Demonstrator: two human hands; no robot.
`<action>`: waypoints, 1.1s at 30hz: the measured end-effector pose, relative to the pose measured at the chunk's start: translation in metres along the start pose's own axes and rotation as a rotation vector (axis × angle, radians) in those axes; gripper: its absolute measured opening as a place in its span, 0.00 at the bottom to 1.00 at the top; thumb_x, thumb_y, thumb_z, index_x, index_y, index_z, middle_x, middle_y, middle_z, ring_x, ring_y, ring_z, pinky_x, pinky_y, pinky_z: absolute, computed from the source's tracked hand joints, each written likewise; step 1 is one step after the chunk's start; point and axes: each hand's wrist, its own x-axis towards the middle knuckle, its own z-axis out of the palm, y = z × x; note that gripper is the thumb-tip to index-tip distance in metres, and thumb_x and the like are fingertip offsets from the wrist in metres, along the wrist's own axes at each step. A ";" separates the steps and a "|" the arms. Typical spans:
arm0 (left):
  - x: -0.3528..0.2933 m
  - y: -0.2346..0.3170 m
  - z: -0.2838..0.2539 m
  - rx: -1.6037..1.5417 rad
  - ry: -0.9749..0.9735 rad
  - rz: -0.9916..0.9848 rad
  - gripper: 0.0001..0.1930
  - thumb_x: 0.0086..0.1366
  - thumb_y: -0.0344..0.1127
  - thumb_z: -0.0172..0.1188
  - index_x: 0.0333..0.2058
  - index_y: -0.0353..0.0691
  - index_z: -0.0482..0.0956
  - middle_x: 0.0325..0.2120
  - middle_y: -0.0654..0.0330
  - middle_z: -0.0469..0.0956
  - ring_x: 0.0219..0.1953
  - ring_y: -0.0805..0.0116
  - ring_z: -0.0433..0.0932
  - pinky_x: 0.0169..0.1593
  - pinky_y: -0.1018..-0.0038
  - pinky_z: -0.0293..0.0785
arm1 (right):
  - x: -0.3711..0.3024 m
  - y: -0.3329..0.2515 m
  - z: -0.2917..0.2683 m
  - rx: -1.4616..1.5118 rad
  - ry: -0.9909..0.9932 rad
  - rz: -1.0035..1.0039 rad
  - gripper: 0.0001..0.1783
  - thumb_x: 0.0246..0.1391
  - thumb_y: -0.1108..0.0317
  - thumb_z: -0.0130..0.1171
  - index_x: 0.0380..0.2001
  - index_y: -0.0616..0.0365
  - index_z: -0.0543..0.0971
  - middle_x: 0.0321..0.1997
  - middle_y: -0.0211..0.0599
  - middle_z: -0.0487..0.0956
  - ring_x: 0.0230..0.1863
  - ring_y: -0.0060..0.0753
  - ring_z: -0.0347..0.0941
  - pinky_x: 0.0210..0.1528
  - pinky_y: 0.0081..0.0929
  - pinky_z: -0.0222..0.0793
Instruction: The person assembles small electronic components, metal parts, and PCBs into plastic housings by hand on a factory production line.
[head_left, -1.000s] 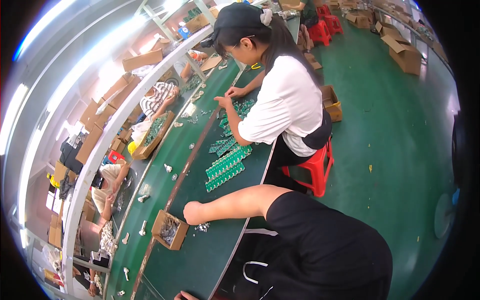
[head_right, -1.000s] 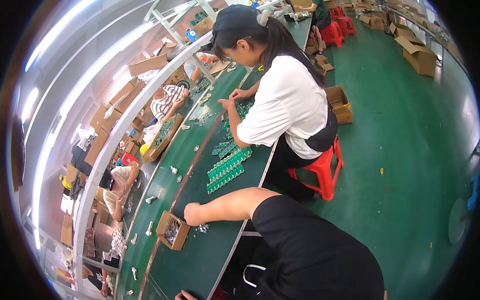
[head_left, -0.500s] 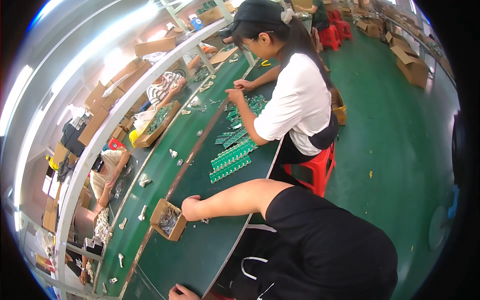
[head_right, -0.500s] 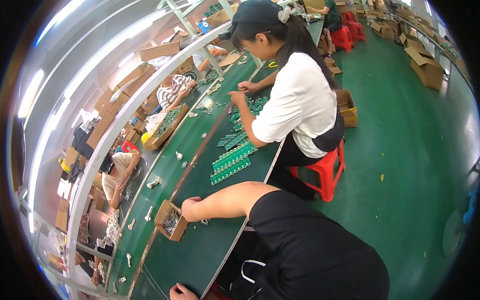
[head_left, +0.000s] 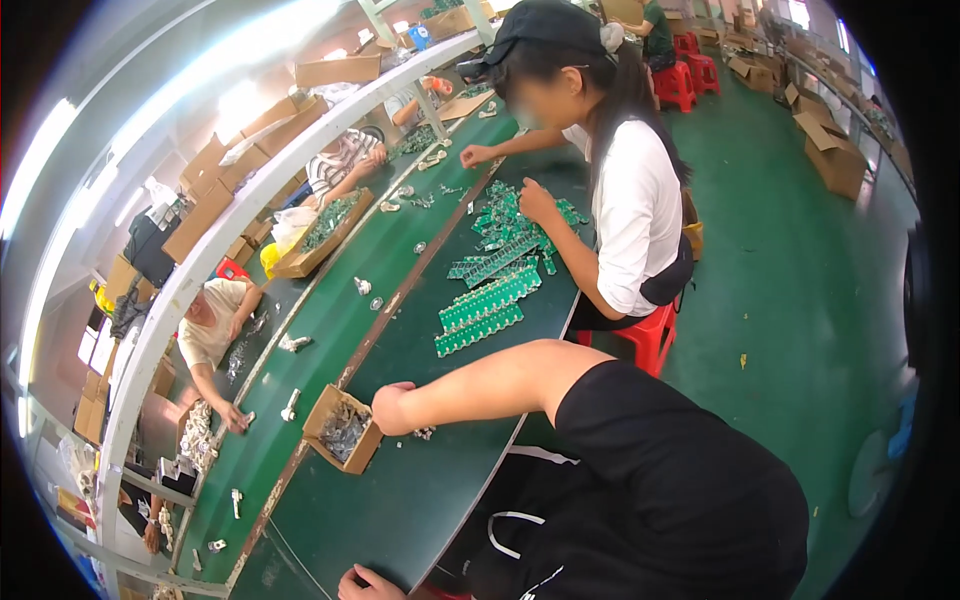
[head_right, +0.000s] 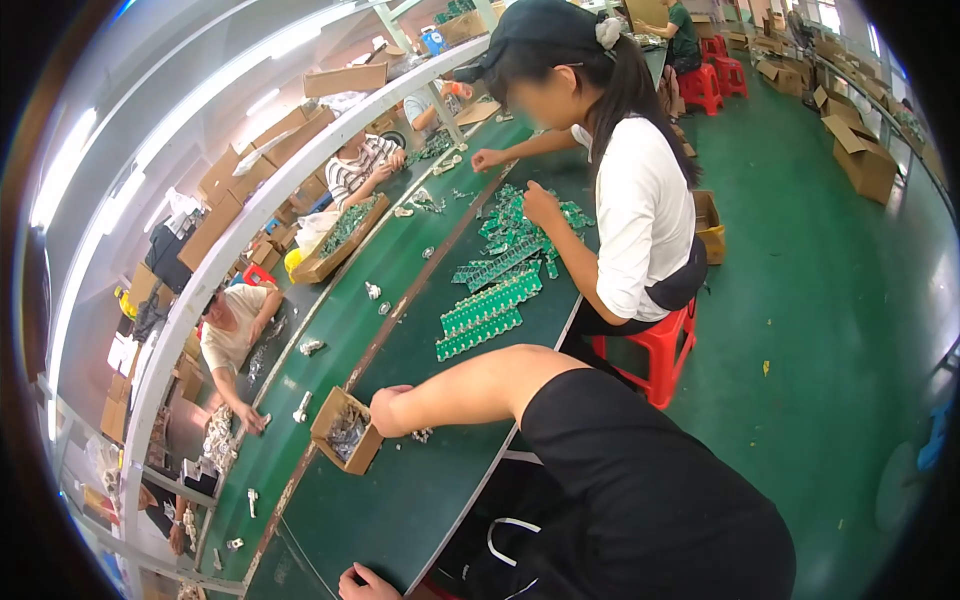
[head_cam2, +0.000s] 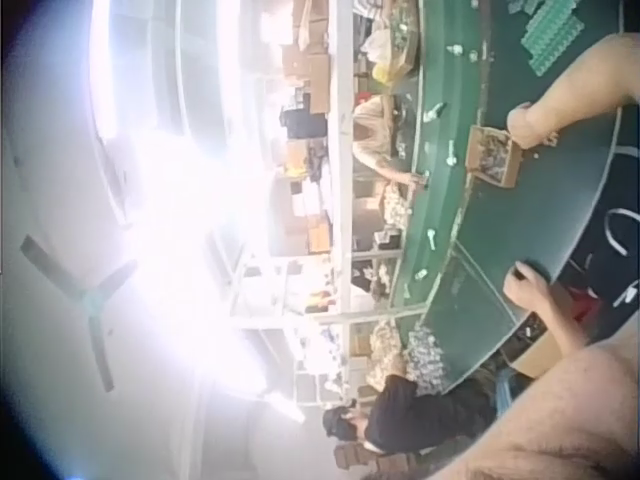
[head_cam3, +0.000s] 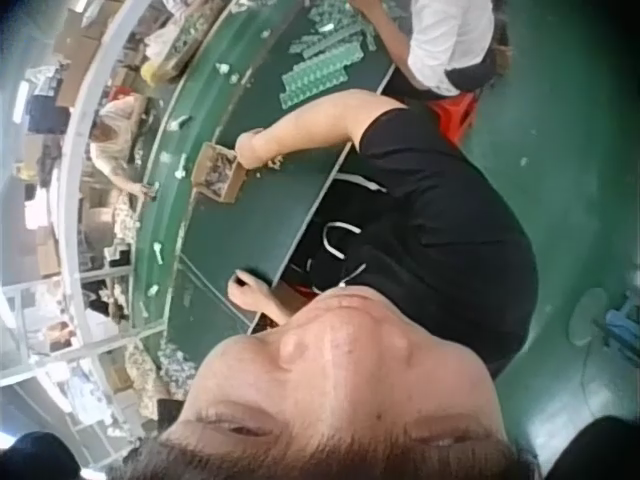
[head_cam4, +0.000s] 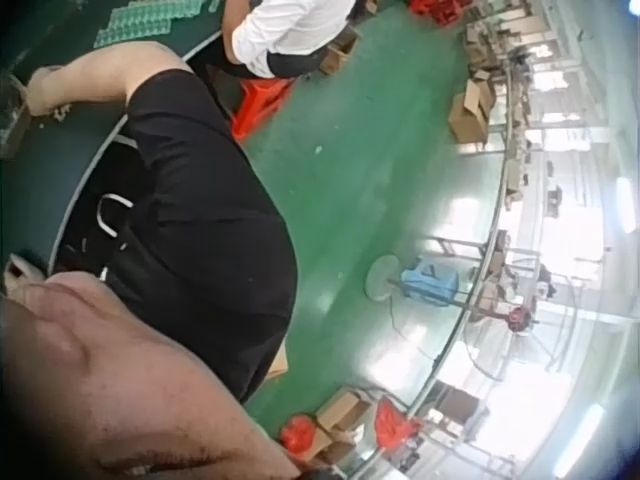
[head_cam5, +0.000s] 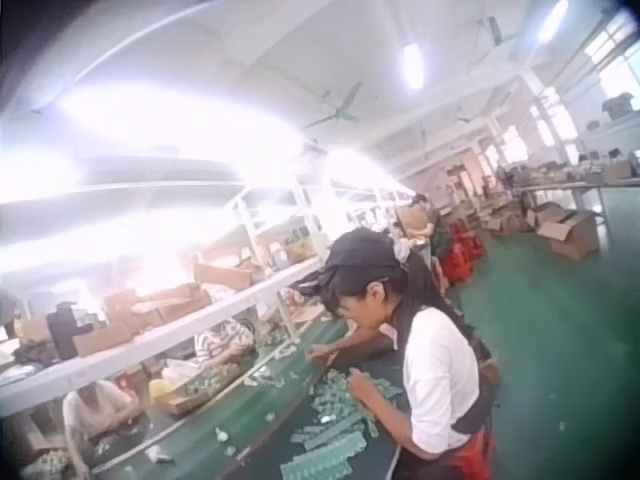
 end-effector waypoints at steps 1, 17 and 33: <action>-0.001 0.000 -0.002 -0.020 0.016 0.005 0.18 0.69 0.45 0.64 0.37 0.32 0.88 0.36 0.41 0.85 0.41 0.40 0.81 0.49 0.50 0.77 | -0.001 0.000 -0.002 0.021 0.034 0.006 0.13 0.56 0.65 0.66 0.43 0.54 0.91 0.44 0.44 0.89 0.40 0.56 0.87 0.27 0.61 0.85; 0.010 -0.010 0.012 -0.096 -0.053 -0.080 0.04 0.69 0.28 0.65 0.38 0.34 0.82 0.38 0.53 0.82 0.43 0.52 0.79 0.49 0.60 0.76 | -0.074 0.105 0.077 1.608 0.550 0.414 0.13 0.68 0.67 0.62 0.46 0.68 0.84 0.39 0.39 0.86 0.34 0.28 0.84 0.37 0.25 0.81; 0.018 -0.005 0.007 0.029 -0.172 -0.174 0.02 0.67 0.21 0.62 0.38 0.31 0.78 0.36 0.51 0.79 0.42 0.51 0.78 0.50 0.59 0.75 | 0.065 0.287 0.103 0.758 0.803 0.652 0.14 0.65 0.59 0.61 0.40 0.57 0.88 0.27 0.38 0.87 0.31 0.35 0.87 0.40 0.34 0.81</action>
